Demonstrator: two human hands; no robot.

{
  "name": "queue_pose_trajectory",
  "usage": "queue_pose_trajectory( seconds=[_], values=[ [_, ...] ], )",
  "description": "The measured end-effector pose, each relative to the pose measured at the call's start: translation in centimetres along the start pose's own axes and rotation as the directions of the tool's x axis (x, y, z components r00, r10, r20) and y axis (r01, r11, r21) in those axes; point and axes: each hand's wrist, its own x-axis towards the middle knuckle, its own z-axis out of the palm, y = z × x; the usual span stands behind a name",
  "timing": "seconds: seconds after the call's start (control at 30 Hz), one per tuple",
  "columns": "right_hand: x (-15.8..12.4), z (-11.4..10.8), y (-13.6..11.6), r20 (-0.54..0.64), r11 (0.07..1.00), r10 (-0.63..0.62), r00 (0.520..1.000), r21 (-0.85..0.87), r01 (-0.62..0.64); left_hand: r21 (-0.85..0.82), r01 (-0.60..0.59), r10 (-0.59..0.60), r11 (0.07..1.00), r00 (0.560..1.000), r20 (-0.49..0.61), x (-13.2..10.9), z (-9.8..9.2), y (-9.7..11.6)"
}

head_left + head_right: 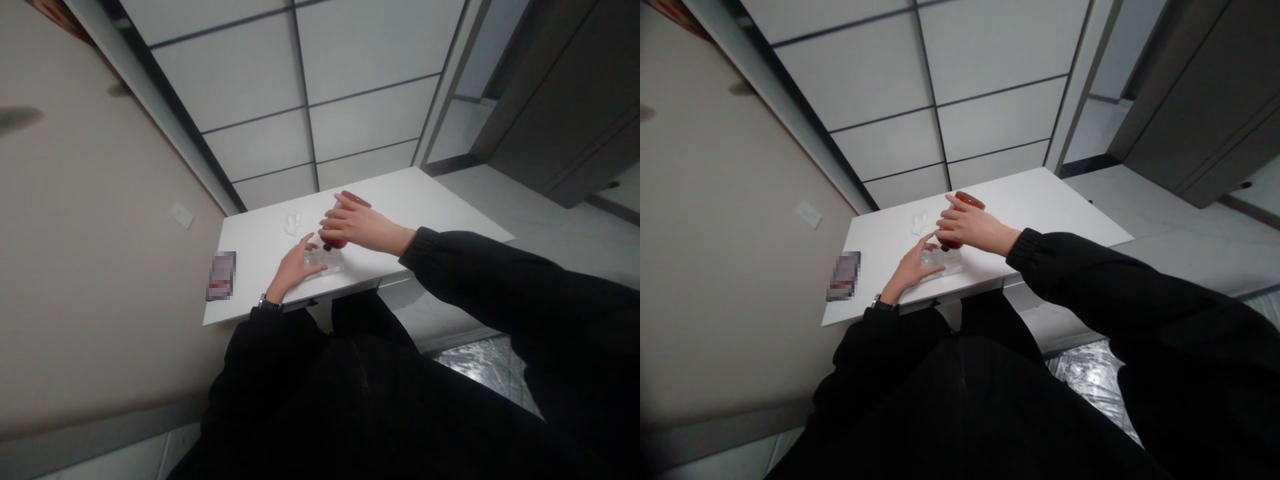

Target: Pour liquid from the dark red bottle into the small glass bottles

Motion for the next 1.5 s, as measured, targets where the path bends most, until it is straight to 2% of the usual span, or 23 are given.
queue_pose_trajectory(
  seconds=[0.1,0.17,0.23,0.3,0.37,0.47,0.5,0.53,0.6,0.67,0.87,0.97,1.03,1.13,1.2,1.3,1.33,1.4,1.5],
  values=[
    [-2.1,1.5,-0.7,-0.025,0.978,0.210,0.977,0.023,-0.209,-0.002,-0.011,0.011,1.000,1.000,-0.007,0.0,0.1,-0.3],
    [-3.6,2.7,-1.4,-0.041,0.927,0.365,0.930,0.112,-0.359,-0.002,-0.016,0.016,1.000,1.000,-0.007,-0.1,0.1,-0.4],
    [-5.1,3.7,-2.2,-0.050,0.834,0.523,0.851,0.234,-0.499,-0.008,-0.015,0.015,1.000,1.000,0.000,-0.1,0.1,-0.6],
    [-6.5,4.7,-2.9,-0.056,0.711,0.661,0.748,0.366,-0.600,-0.015,-0.018,0.019,1.000,1.000,0.015,-0.1,-0.1,-0.7],
    [-7.8,5.7,-3.5,-0.049,0.574,0.768,0.638,0.496,-0.652,-0.019,-0.024,0.024,1.000,0.999,0.025,-0.1,-0.4,-0.8],
    [-9.0,7.5,-4.0,0.011,0.341,0.876,0.483,0.695,-0.634,-0.013,-0.018,0.018,1.000,0.999,0.027,0.1,-0.9,-1.3],
    [-9.2,8.1,-4.2,0.044,0.269,0.890,0.454,0.754,-0.600,-0.009,-0.015,0.015,1.000,1.000,0.025,0.2,-1.1,-1.5],
    [-9.1,8.8,-4.3,0.081,0.205,0.892,0.445,0.804,-0.558,-0.005,-0.013,0.013,1.000,1.000,0.021,0.4,-1.3,-1.8],
    [-8.6,9.9,-4.3,0.126,0.131,0.877,0.464,0.866,-0.482,0.000,-0.006,0.006,1.000,1.000,0.010,0.7,-1.6,-2.5],
    [-7.7,10.9,-4.0,0.129,0.120,0.861,0.491,0.889,-0.443,0.000,0.002,-0.002,1.000,1.000,-0.002,1.2,-1.9,-3.3],
    [-4.7,13.1,-1.3,0.119,0.145,0.820,0.559,0.902,-0.406,-0.008,0.001,-0.001,1.000,1.000,-0.028,3.2,-3.0,-5.3],
    [-3.5,14.1,0.3,0.121,0.164,0.814,0.568,0.890,-0.425,-0.010,0.010,-0.010,1.000,1.000,-0.025,4.1,-3.5,-5.9],
    [-2.9,14.6,0.8,0.117,0.177,0.814,0.570,0.883,-0.435,-0.011,0.012,-0.012,1.000,1.000,-0.025,4.5,-3.7,-6.2],
    [-3.0,14.9,1.0,0.100,0.210,0.791,0.603,0.883,-0.421,-0.014,0.004,-0.004,1.000,0.999,-0.034,4.8,-3.8,-6.3],
    [-3.9,15.0,1.2,0.068,0.244,0.791,0.608,0.877,-0.415,-0.019,0.004,-0.005,1.000,0.999,-0.037,4.8,-3.8,-6.3],
    [-5.4,15.4,2.2,-0.008,0.348,0.836,0.549,0.780,-0.520,-0.022,0.011,-0.012,1.000,0.999,-0.032,4.9,-3.8,-6.3],
    [-5.8,15.7,2.8,-0.022,0.378,0.838,0.545,0.743,-0.552,-0.019,0.010,-0.011,1.000,0.999,-0.032,4.9,-3.8,-6.3],
    [-6.0,16.2,4.1,-0.031,0.436,0.821,0.570,0.678,-0.591,-0.011,0.003,-0.003,1.000,0.999,-0.038,5.0,-3.8,-6.2],
    [-5.3,16.8,5.7,-0.014,0.540,0.752,0.659,0.588,-0.603,0.005,-0.005,0.005,1.000,0.999,-0.043,5.0,-3.9,-6.1]
  ],
)
